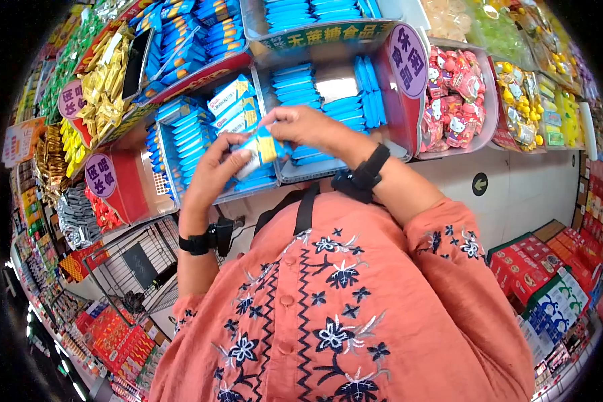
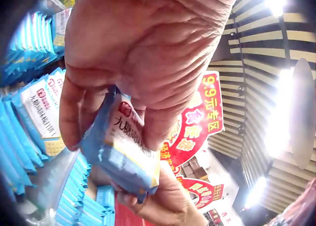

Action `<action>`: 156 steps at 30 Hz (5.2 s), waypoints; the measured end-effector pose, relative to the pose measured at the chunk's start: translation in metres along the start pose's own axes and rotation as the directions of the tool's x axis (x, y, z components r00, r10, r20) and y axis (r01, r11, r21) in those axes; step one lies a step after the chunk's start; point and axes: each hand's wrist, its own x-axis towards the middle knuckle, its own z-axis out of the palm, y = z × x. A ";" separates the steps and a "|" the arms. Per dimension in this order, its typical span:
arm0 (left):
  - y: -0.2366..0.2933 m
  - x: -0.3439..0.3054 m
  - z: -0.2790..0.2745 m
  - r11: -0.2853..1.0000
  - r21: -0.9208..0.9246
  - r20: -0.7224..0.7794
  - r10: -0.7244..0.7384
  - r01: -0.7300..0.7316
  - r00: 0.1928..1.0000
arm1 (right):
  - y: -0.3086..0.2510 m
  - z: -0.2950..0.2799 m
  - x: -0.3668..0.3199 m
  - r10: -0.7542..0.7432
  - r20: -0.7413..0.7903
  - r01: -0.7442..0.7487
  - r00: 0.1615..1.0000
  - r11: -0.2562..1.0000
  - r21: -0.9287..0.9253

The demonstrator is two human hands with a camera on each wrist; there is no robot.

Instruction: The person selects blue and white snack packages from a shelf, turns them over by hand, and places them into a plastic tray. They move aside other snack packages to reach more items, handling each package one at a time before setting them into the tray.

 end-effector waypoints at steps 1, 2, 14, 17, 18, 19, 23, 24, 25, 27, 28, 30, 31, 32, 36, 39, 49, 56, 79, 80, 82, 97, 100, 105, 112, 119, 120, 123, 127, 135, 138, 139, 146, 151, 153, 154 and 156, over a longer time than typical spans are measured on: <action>-0.001 -0.003 0.002 0.998 -0.030 0.005 -0.051 0.051 0.999 | 0.007 0.000 0.003 0.029 0.018 -0.029 0.999 1.000 0.004; -0.005 -0.004 0.004 0.993 -0.061 0.013 -0.104 0.105 0.994 | 0.013 0.001 0.006 0.061 0.036 -0.062 0.997 0.998 0.009; -0.055 -0.012 0.004 0.966 0.259 -0.226 0.062 -0.001 0.972 | 0.030 -0.094 0.046 -0.446 -0.333 0.084 0.831 0.692 -0.717; -0.062 -0.016 0.007 0.945 0.326 -0.274 0.132 -0.038 0.953 | 0.027 -0.113 0.063 -0.518 -0.274 0.039 0.810 0.514 -0.857; -0.063 -0.019 0.007 0.949 0.312 -0.305 0.139 -0.039 0.942 | 0.025 -0.115 0.067 -0.543 -0.247 0.031 0.802 0.451 -0.892; -0.064 -0.021 0.007 0.954 0.298 -0.335 0.144 -0.040 0.931 | 0.024 -0.116 0.072 -0.534 -0.230 -0.001 0.813 0.394 -0.919; -0.058 -0.027 0.006 0.954 0.301 -0.372 0.126 -0.009 0.920 | 0.025 -0.115 0.087 -0.437 -0.195 -0.118 0.878 0.197 -0.973; -0.061 -0.027 0.006 0.938 0.345 -0.351 0.167 -0.039 0.921 | 0.030 -0.115 0.091 -0.441 -0.184 -0.135 0.878 0.141 -0.981; -0.064 -0.027 0.006 0.919 0.388 -0.329 0.207 -0.068 0.921 | 0.034 -0.115 0.095 -0.444 -0.172 -0.150 0.879 0.085 -0.985; -0.072 -0.025 0.007 0.879 0.461 -0.305 0.288 -0.124 0.908 | 0.034 -0.113 0.097 -0.416 -0.198 -0.178 0.887 0.085 -0.980; -0.074 -0.025 0.008 0.855 0.496 -0.289 0.328 -0.152 0.899 | 0.032 -0.110 0.097 -0.403 -0.211 -0.194 0.890 0.084 -0.977; -0.077 -0.025 0.011 0.837 0.525 -0.303 0.354 -0.155 0.885 | 0.033 -0.107 0.097 -0.410 -0.205 -0.202 0.889 0.052 -0.978; -0.077 -0.025 0.012 0.826 0.541 -0.309 0.368 -0.157 0.877 | 0.033 -0.106 0.097 -0.414 -0.203 -0.207 0.887 0.036 -0.978; -0.077 -0.026 0.013 0.842 0.521 -0.322 0.348 -0.142 0.880 | 0.035 -0.107 0.098 -0.415 -0.211 -0.208 0.885 0.054 -0.977; -0.067 -0.029 0.015 0.796 0.598 -0.318 0.347 -0.097 0.882 | 0.032 -0.115 0.097 -0.369 -0.222 -0.173 0.903 0.161 -0.972; -0.067 -0.027 0.017 0.742 0.668 -0.297 0.346 -0.065 0.890 | 0.029 -0.124 0.081 -0.268 -0.228 -0.184 0.936 0.178 -0.967; -0.073 -0.023 0.018 0.741 0.666 -0.314 0.378 -0.082 0.871 | 0.047 -0.147 0.035 -0.076 -0.185 -0.187 0.980 -0.021 -0.982; -0.069 -0.027 0.014 0.754 0.652 -0.339 0.383 -0.079 0.860 | 0.051 -0.152 0.039 -0.215 -0.195 -0.228 0.957 -0.138 -0.964; -0.010 -0.006 0.024 0.984 -0.047 -0.359 0.141 -0.169 0.922 | -0.055 -0.066 -0.018 0.084 -0.062 -0.103 0.995 0.895 -0.433; -0.007 -0.004 0.024 0.983 -0.067 -0.343 0.136 -0.168 0.930 | -0.056 -0.061 -0.019 0.087 -0.061 -0.105 0.994 0.895 -0.434; -0.006 -0.001 0.023 0.979 -0.092 -0.310 0.145 -0.181 0.940 | -0.059 -0.052 -0.020 0.091 -0.058 -0.108 0.994 0.892 -0.440; -0.010 0.000 0.020 0.991 -0.131 -0.153 0.010 -0.030 0.988 | -0.033 -0.009 0.009 0.118 0.094 -0.057 0.989 0.871 -0.489; -0.022 -0.003 0.013 0.976 -0.215 -0.142 -0.071 0.039 0.987 | -0.028 -0.007 0.014 0.085 0.052 -0.053 0.995 0.889 -0.454; -0.051 -0.014 -0.001 0.968 -0.249 -0.333 -0.099 0.014 0.938 | -0.015 -0.062 0.016 -0.008 -0.162 -0.080 0.987 0.843 -0.533; -0.087 -0.020 -0.009 0.979 0.196 -0.476 0.051 0.050 0.878 | 0.027 -0.131 0.010 -0.100 -0.230 -0.190 0.968 0.305 -0.933; -0.093 -0.022 -0.003 0.956 0.292 -0.469 0.108 0.038 0.876 | 0.055 -0.115 0.000 0.012 -0.153 -0.152 0.988 -0.049 -0.987; -0.090 -0.024 0.000 0.950 0.309 -0.466 0.116 0.039 0.877 | 0.055 -0.111 0.000 0.024 -0.138 -0.136 0.990 -0.095 -0.986; -0.081 -0.030 0.005 0.909 0.410 -0.402 0.105 0.076 0.910 | 0.065 -0.111 -0.004 0.006 -0.072 -0.069 0.997 -0.220 -0.973; -0.079 -0.034 0.015 0.707 0.703 -0.286 0.380 -0.076 0.880 | 0.065 -0.107 -0.007 -0.026 -0.055 -0.059 0.998 -0.256 -0.965; -0.071 -0.027 0.018 0.731 0.682 -0.276 0.252 0.004 0.927 | 0.060 -0.102 -0.007 0.043 -0.087 -0.073 0.995 -0.257 -0.964; -0.076 -0.018 0.014 0.695 0.718 -0.255 0.319 -0.042 0.913 | 0.059 -0.102 -0.008 0.034 -0.083 -0.072 0.996 -0.236 -0.969; -0.076 -0.013 0.011 0.694 0.718 -0.254 0.338 -0.057 0.906 | 0.060 -0.104 -0.007 0.031 -0.078 -0.068 0.996 -0.230 -0.971; -0.066 0.016 -0.003 0.697 0.713 -0.267 0.373 -0.078 0.889 | 0.066 -0.111 -0.006 -0.002 -0.036 -0.035 0.999 -0.233 -0.972; -0.067 0.031 -0.004 0.612 0.785 -0.261 0.467 -0.096 0.845 | 0.068 -0.111 -0.011 -0.080 0.043 0.021 0.996 -0.257 -0.966; -0.065 0.033 -0.002 0.592 0.801 -0.254 0.474 -0.091 0.843 | 0.067 -0.111 -0.011 -0.074 0.047 0.027 0.996 -0.253 -0.967; -0.064 0.032 -0.002 0.582 0.808 -0.245 0.481 -0.097 0.842 | 0.065 -0.110 -0.010 -0.066 0.051 0.033 0.997 -0.251 -0.968; -0.061 0.028 -0.002 0.559 0.823 -0.229 0.493 -0.104 0.839 | 0.064 -0.110 -0.008 -0.037 0.037 0.027 0.999 -0.242 -0.970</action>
